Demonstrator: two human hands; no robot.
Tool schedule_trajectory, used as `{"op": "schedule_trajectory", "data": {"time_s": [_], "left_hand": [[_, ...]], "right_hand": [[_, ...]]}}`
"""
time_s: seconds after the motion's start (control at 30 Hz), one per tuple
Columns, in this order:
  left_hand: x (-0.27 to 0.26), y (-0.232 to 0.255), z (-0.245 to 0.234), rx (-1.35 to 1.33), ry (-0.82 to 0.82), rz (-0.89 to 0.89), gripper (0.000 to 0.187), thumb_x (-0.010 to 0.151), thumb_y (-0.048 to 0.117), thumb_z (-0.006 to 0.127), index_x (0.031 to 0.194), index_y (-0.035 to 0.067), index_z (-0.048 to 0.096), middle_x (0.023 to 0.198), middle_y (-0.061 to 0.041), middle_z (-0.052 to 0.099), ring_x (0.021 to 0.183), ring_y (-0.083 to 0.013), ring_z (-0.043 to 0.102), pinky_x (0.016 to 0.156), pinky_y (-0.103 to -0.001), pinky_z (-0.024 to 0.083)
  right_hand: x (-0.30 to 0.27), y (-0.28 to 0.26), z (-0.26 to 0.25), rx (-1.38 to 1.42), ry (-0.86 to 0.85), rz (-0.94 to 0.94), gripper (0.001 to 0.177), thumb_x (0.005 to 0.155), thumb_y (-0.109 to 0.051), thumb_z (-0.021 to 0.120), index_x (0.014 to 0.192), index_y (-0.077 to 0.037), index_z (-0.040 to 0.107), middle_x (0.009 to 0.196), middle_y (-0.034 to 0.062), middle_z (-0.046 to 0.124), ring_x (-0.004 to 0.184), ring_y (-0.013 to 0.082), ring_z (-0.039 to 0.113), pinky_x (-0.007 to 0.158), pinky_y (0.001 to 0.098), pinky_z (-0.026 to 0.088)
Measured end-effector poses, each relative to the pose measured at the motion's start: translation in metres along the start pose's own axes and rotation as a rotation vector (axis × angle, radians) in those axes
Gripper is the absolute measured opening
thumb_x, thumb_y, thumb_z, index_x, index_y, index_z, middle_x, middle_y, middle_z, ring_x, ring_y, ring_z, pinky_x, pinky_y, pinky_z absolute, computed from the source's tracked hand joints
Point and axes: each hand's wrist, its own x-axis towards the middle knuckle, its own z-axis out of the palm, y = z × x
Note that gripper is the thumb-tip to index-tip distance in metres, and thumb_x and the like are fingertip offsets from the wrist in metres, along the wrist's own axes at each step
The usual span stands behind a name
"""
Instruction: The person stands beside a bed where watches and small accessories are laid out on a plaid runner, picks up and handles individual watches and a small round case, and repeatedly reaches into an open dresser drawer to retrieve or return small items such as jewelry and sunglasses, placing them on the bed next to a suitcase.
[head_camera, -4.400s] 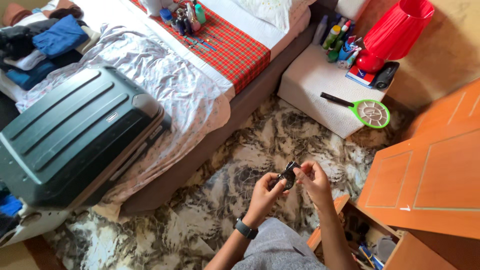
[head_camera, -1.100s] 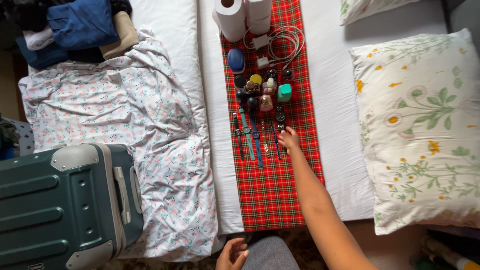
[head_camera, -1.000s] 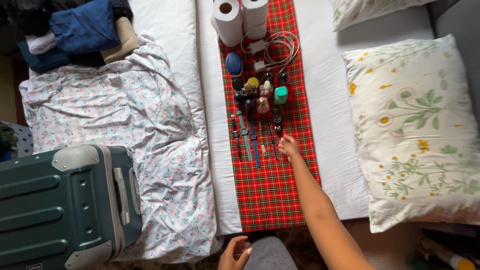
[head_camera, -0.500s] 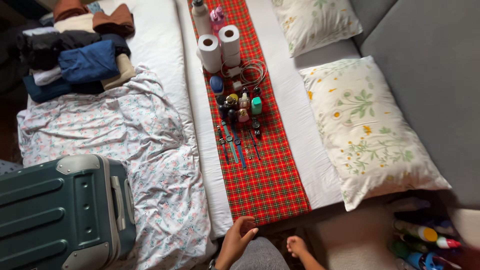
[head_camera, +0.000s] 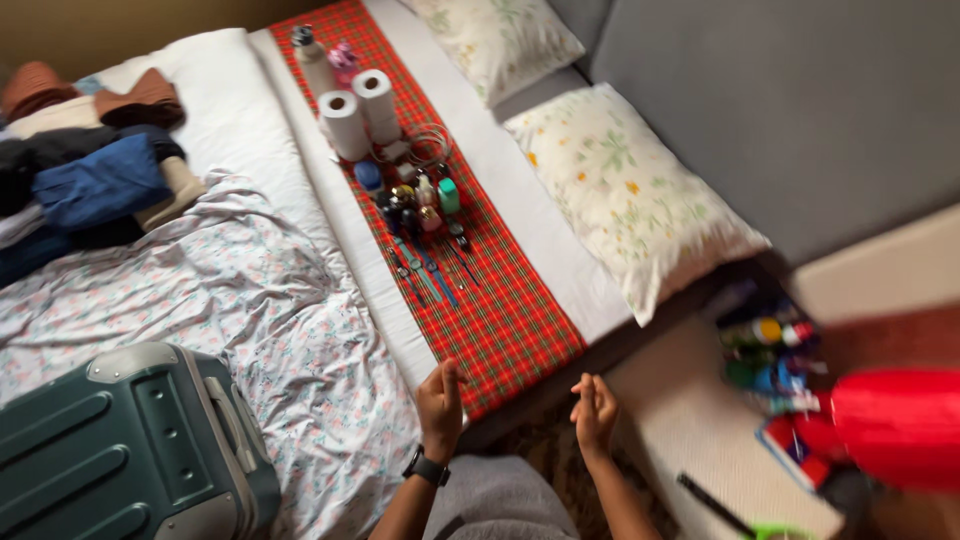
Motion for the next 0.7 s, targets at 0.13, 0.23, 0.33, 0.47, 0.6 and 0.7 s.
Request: {"op": "schedule_trajectory", "data": {"time_s": [0.13,0.23,0.33,0.47,0.6,0.7], "left_hand": [[-0.025,0.014,-0.017,-0.121,-0.146,-0.027,0.047,0.104,0.035,0.054,0.069,0.003,0.059,0.054,-0.001,0.053,0.048,-0.0093,0.049,0.045,-0.031,0.038],[-0.053,0.02,-0.031,-0.109,-0.262,0.062,0.046,0.105,0.032,0.054,0.069,0.004,0.059,0.052,0.001,0.05,0.047,-0.0064,0.047,0.044,-0.029,0.036],[-0.093,0.02,-0.041,-0.105,-0.417,0.142,0.049,0.108,0.031,0.055,0.066,0.005,0.052,0.052,0.002,0.043,0.048,-0.0054,0.038,0.045,-0.029,0.028],[-0.154,0.028,-0.046,-0.139,-0.702,0.131,0.05,0.106,0.031,0.055,0.064,0.005,0.048,0.052,0.003,0.038,0.048,-0.0054,0.032,0.045,-0.031,0.024],[-0.197,0.034,-0.048,-0.234,-0.878,0.145,0.051,0.109,0.032,0.056,0.066,0.007,0.042,0.058,0.003,0.035,0.054,-0.0043,0.026,0.049,-0.03,0.02],[-0.226,0.032,-0.045,-0.261,-1.009,0.151,0.054,0.109,0.034,0.053,0.064,0.01,0.038,0.056,0.004,0.034,0.052,-0.0044,0.024,0.049,-0.029,0.019]], "right_hand": [[-0.072,-0.009,0.006,0.147,0.083,-0.116,0.045,0.107,-0.037,0.052,0.07,-0.011,0.049,0.056,-0.0038,0.045,0.043,0.0041,0.046,0.042,0.0227,0.037],[-0.139,-0.006,0.008,0.227,0.204,-0.08,0.046,0.108,-0.037,0.052,0.071,-0.011,0.048,0.057,-0.0027,0.045,0.044,0.0053,0.043,0.041,0.024,0.036],[-0.201,0.0,0.0,0.302,0.393,0.077,0.035,0.105,-0.034,0.049,0.077,-0.013,0.053,0.06,-0.0052,0.044,0.044,0.005,0.039,0.04,0.0245,0.034],[-0.275,-0.012,-0.038,0.117,0.673,-0.003,0.053,0.111,-0.036,0.048,0.064,-0.012,0.044,0.05,-0.0034,0.039,0.04,0.0082,0.038,0.041,0.0258,0.031],[-0.347,-0.02,-0.063,-0.06,0.947,-0.16,0.054,0.112,-0.036,0.048,0.064,-0.012,0.047,0.051,-0.0033,0.039,0.041,0.0087,0.035,0.044,0.0276,0.029],[-0.395,-0.017,-0.063,-0.088,1.02,-0.225,0.052,0.112,-0.034,0.051,0.064,-0.012,0.048,0.053,-0.0028,0.04,0.042,0.0084,0.036,0.045,0.0292,0.029]]}}
